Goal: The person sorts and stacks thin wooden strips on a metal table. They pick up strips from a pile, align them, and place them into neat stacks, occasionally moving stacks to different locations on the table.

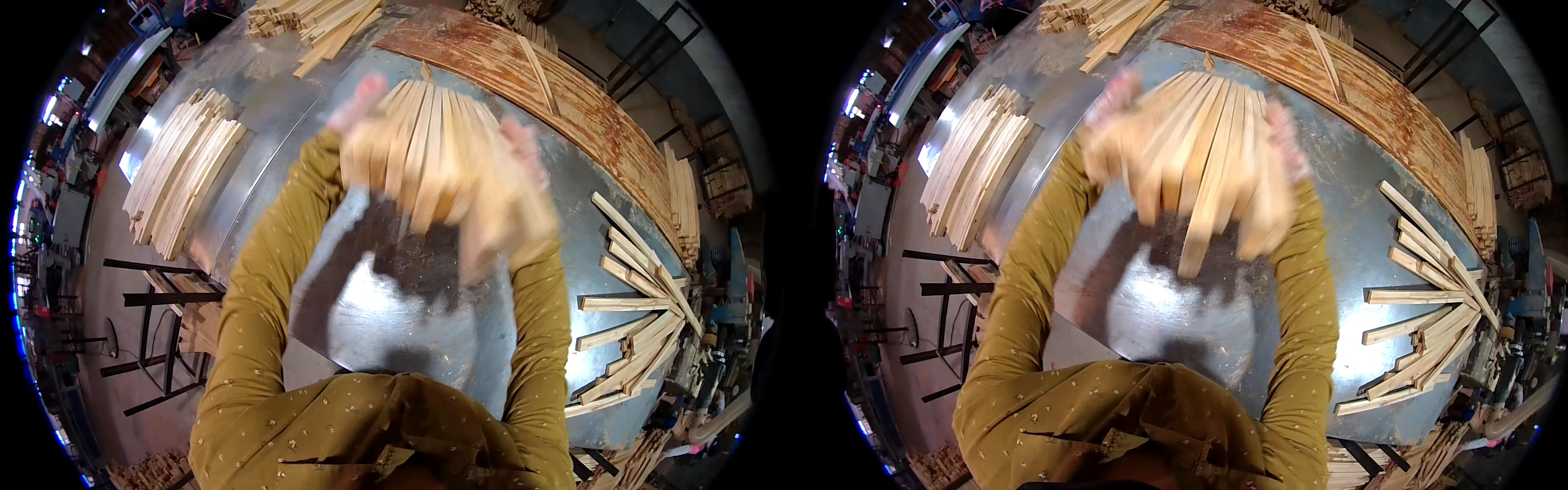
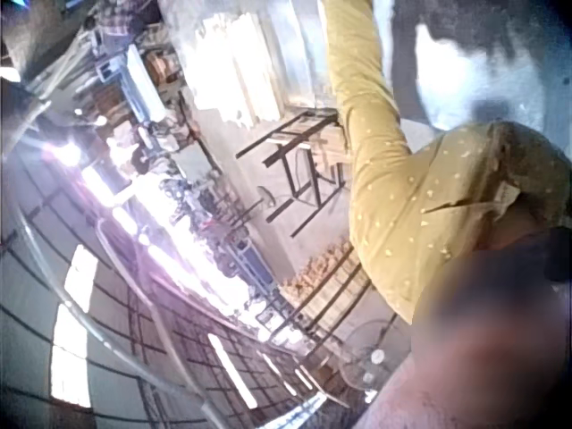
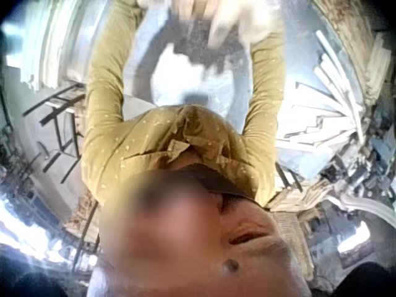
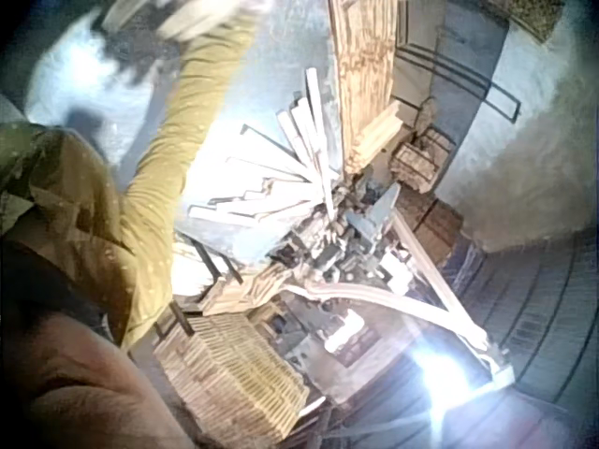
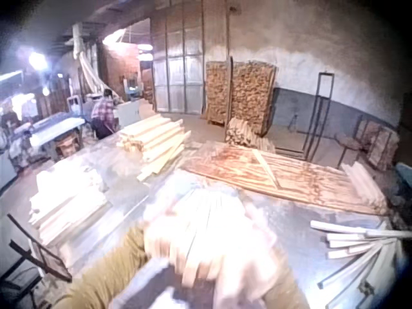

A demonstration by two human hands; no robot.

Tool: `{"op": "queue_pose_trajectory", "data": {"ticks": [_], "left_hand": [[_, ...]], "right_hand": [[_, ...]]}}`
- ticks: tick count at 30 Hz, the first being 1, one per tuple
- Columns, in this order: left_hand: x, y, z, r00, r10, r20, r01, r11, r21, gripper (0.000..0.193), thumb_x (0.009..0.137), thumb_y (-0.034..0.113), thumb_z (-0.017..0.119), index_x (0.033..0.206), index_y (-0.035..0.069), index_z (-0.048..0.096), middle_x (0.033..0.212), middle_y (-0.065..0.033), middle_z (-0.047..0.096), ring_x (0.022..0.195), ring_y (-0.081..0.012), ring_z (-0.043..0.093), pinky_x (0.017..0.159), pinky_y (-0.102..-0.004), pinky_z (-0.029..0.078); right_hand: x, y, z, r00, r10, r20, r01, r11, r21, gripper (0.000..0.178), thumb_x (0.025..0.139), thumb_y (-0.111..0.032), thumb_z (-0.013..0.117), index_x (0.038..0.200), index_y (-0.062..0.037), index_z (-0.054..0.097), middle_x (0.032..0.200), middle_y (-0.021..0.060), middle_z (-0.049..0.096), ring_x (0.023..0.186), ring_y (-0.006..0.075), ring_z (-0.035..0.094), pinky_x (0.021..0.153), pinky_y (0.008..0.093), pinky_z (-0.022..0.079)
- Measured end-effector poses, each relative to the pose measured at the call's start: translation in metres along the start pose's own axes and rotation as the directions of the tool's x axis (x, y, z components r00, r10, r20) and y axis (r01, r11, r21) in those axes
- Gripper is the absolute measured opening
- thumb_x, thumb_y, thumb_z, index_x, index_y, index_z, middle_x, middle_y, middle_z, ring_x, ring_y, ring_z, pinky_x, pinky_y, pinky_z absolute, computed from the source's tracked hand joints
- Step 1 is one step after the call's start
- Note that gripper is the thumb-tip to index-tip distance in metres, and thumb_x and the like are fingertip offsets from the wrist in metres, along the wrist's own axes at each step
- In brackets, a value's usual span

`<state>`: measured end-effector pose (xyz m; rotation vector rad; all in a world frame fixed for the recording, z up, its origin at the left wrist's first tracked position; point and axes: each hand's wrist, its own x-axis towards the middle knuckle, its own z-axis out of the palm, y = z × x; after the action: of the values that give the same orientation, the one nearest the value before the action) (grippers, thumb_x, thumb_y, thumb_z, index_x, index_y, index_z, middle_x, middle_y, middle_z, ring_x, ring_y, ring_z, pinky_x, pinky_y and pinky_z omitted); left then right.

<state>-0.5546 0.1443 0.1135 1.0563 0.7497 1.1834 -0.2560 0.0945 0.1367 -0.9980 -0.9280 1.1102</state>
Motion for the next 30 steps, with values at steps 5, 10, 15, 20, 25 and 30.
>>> {"op": "queue_pose_trajectory", "data": {"ticks": [5, 10, 15, 20, 25, 30], "left_hand": [[-0.129, -0.143, -0.008, 0.902, -0.388, -0.191, 0.406, 0.911, 0.067, 0.094, 0.085, 0.017, 0.076, 0.157, 0.011, 0.015, 0.139, -0.0161, 0.052, 0.127, -0.028, 0.051, 0.106, -0.0375, 0.044], [-0.269, -0.19, 0.002, 0.819, -0.423, -0.388, 0.512, 0.844, 0.159, 0.089, 0.089, 0.029, 0.07, 0.158, 0.016, 0.015, 0.147, -0.0178, 0.046, 0.131, -0.0292, 0.049, 0.111, -0.0351, 0.035], [-0.298, -0.109, 0.018, 0.701, -0.452, -0.552, 0.701, 0.292, 0.65, 0.071, 0.091, 0.046, 0.063, 0.149, 0.013, 0.038, 0.143, -0.0176, 0.051, 0.131, -0.0296, 0.05, 0.108, -0.0348, 0.037], [-0.282, -0.063, -0.04, 0.78, -0.32, -0.538, 0.568, 0.001, 0.823, 0.072, 0.087, 0.057, 0.061, 0.137, 0.005, 0.053, 0.133, -0.0196, 0.058, 0.123, -0.0312, 0.056, 0.102, -0.0383, 0.044], [-0.279, -0.123, -0.089, 0.869, -0.433, -0.242, 0.428, 0.41, 0.805, 0.078, 0.085, 0.052, 0.068, 0.139, 0.0, 0.046, 0.107, -0.0176, 0.063, 0.088, -0.0242, 0.061, 0.076, -0.0354, 0.051], [-0.251, -0.105, -0.061, 0.651, -0.718, -0.245, 0.68, 0.409, 0.608, 0.089, 0.084, 0.035, 0.077, 0.149, -0.001, 0.028, 0.1, -0.0166, 0.064, 0.067, -0.0184, 0.058, 0.059, -0.0312, 0.05]], "right_hand": [[-0.105, 0.117, -0.037, 0.781, 0.615, 0.107, -0.624, 0.766, 0.154, 0.103, 0.081, -0.001, 0.074, 0.155, -0.0127, 0.004, 0.148, 0.0234, 0.039, 0.134, 0.0302, 0.044, 0.111, 0.0408, 0.039], [-0.241, 0.179, -0.052, 0.809, 0.567, 0.152, -0.583, 0.808, 0.089, 0.11, 0.079, 0.009, 0.072, 0.158, -0.0136, -0.001, 0.148, 0.0171, 0.041, 0.132, 0.0268, 0.045, 0.106, 0.0326, 0.042], [-0.274, 0.164, -0.019, 0.776, 0.627, 0.069, -0.616, 0.777, -0.131, 0.114, 0.077, 0.014, 0.071, 0.158, -0.0174, -0.002, 0.148, 0.0166, 0.041, 0.128, 0.0267, 0.049, 0.105, 0.0326, 0.043], [-0.276, 0.179, -0.014, 0.803, 0.587, 0.101, -0.566, 0.805, -0.177, 0.113, 0.08, 0.01, 0.07, 0.158, -0.0194, -0.007, 0.143, 0.0179, 0.046, 0.121, 0.0251, 0.053, 0.099, 0.032, 0.048], [-0.276, 0.176, -0.007, 0.765, 0.636, 0.096, -0.628, 0.771, -0.108, 0.11, 0.081, 0.007, 0.07, 0.158, -0.0196, -0.004, 0.14, 0.0181, 0.051, 0.118, 0.0256, 0.057, 0.098, 0.031, 0.048], [-0.275, 0.196, -0.032, 0.782, 0.619, 0.07, -0.605, 0.781, -0.152, 0.111, 0.081, 0.0, 0.075, 0.159, -0.0204, -0.001, 0.14, 0.0138, 0.052, 0.12, 0.0216, 0.055, 0.099, 0.0294, 0.047]]}}
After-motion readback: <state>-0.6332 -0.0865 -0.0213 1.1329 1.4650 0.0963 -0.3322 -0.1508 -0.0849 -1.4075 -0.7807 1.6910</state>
